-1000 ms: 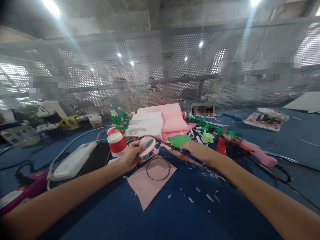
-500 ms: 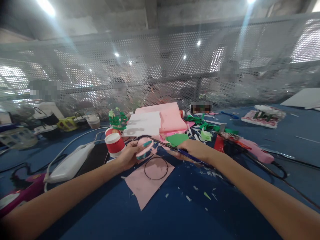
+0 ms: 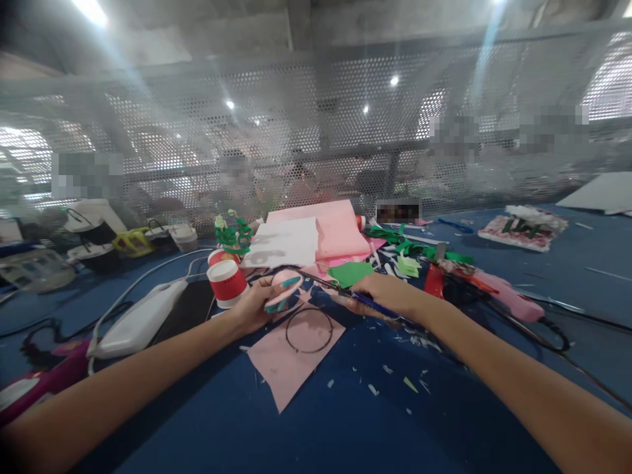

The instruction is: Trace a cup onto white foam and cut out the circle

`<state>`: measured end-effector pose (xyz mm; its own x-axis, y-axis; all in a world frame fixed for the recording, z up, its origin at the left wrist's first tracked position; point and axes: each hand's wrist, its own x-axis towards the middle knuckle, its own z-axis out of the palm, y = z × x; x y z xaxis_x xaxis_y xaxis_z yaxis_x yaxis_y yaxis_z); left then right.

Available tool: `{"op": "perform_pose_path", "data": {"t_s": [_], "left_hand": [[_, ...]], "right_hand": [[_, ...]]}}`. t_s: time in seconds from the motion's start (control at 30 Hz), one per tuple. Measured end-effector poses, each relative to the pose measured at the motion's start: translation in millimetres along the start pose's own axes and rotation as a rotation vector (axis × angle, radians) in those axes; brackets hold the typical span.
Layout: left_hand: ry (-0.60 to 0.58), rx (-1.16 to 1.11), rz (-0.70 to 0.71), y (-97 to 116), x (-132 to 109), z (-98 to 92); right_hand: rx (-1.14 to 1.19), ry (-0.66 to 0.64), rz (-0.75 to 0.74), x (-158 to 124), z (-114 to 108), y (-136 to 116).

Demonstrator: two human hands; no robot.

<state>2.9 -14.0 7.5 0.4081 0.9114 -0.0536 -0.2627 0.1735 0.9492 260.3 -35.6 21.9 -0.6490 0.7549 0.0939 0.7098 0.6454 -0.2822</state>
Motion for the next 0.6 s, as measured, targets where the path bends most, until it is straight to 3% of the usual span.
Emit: {"op": "perform_pose_path", "data": {"t_s": [0.33,0.6], "left_hand": [[-0.099,-0.002,0.029,-1.2,0.3,-2.7],[-0.040,-0.003,0.027,-2.0,-0.2,-1.4]], "right_hand": [[-0.041,0.005,0.037,-3.0,-2.0,-5.4],[-0.042,0.008,0.049,-1.5,-0.1,-5.6]]}}
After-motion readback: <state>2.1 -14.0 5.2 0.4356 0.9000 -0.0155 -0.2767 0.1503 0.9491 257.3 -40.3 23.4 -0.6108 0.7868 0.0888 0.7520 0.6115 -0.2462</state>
